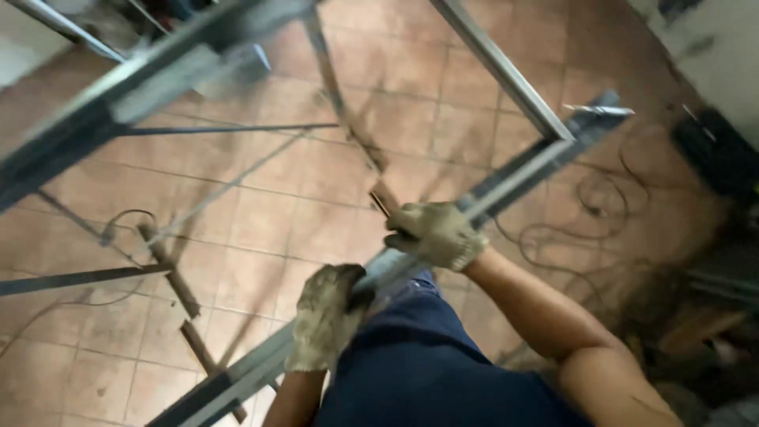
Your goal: Measuring and marking metal frame components using a tape measure
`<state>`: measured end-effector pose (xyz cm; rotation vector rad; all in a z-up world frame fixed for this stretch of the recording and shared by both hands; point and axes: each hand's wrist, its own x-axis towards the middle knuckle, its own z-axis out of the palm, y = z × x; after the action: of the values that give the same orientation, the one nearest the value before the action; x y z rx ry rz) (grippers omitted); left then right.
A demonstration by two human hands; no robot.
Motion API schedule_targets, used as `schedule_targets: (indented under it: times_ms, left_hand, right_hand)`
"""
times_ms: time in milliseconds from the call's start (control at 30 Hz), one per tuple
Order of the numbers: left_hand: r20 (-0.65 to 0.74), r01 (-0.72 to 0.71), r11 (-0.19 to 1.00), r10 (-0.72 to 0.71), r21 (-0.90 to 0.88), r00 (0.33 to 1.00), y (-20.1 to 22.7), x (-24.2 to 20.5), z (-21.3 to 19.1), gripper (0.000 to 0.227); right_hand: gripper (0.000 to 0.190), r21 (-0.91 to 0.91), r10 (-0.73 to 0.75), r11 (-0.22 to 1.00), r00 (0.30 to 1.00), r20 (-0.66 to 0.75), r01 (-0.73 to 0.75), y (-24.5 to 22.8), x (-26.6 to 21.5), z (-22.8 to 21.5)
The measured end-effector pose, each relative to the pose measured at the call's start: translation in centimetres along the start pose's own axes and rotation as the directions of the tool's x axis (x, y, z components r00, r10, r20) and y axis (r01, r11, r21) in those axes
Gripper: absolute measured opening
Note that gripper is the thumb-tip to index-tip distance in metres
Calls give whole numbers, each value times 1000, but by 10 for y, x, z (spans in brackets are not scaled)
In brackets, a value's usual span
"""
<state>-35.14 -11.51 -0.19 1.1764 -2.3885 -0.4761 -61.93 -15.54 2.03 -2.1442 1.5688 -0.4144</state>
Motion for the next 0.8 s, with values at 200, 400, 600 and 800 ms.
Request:
schedule_targets:
  times_ms: [200,400,600,800]
  left_hand:
    - [345,140,989,-150,55,926,30,29,29,42]
    - [180,100,994,-89,-51,980,70,30,66,45]
    - [-20,-90,993,88,-73,996,107,121,103,48]
    - [240,19,926,78,-376,968,212,211,138,32]
  right_hand:
    - [23,145,-99,979,960,-261,141,31,-61,1]
    - [22,139,90,989,966,-243,-57,68,-143,13]
    - [24,15,245,969,942,-231,-248,108,-185,-33]
    - [21,29,230,972,929,-290,-232,249,-258,-76]
